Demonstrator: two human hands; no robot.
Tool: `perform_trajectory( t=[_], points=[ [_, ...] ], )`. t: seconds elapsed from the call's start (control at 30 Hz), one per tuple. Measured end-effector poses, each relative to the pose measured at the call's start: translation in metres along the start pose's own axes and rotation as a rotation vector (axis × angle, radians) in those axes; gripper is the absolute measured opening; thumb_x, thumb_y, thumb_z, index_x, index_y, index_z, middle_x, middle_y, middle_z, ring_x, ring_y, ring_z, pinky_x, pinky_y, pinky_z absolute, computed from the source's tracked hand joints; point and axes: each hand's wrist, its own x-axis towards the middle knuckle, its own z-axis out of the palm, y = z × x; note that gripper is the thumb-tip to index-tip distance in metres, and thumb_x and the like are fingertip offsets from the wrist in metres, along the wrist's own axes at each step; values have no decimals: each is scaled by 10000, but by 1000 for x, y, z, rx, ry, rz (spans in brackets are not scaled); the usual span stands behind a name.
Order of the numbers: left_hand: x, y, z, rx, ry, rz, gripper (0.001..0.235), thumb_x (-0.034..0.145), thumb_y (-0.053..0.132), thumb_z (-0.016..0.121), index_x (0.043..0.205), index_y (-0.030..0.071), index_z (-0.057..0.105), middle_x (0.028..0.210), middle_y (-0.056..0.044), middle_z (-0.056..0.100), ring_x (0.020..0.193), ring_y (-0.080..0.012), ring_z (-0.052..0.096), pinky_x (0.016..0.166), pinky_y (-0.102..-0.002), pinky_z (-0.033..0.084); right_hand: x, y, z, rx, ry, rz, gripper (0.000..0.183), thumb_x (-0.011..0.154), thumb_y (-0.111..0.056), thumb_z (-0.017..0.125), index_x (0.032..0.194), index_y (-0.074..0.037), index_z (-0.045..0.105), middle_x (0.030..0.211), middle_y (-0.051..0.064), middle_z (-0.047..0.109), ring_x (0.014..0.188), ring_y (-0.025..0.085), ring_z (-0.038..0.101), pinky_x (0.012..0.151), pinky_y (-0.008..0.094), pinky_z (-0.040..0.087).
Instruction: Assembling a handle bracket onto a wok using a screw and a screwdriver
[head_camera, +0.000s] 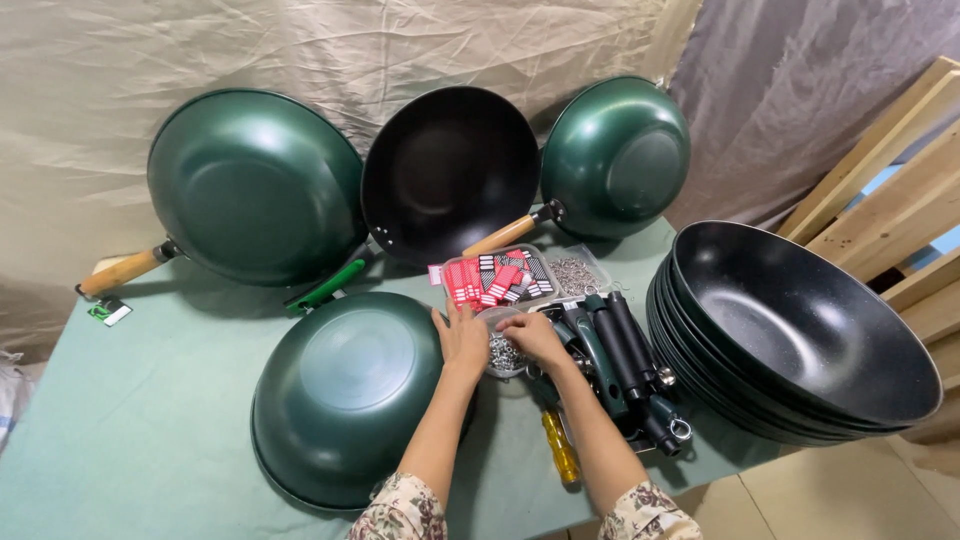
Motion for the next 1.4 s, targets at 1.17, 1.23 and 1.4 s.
perform_trajectory(
  t=[1.17,1.23,1.4],
  points=[
    [-129,-29,-131,-859,359,-42,167,942,208,684,1053,244,803,1222,-79,716,1200,-309,653,962,-432,514,-134,-87,4,46,239,-85,279,851,-413,753,1024,-206,822,623,108,667,718,237,638,730,392,526],
    [-151,-33,-139,-1014,303,-111,187,948,198,687,1072,253,815,1184,-85,741,1142,-312,693,944,-412,554,-158,-88,17,124,304,-107,271,874,-354,744,1038,-151,816,560,115,614,653,204,582,681,363,506],
    [-202,-10,-75,-1007,-132,-95,239,855,153,656,1026,169,822,1013,-63,780,954,-225,732,905,-328,523,-178,-46,56,4,638,-454,112,960,-271,685,1037,-217,746,635,-57,627,528,104,544,594,284,446]
  ],
)
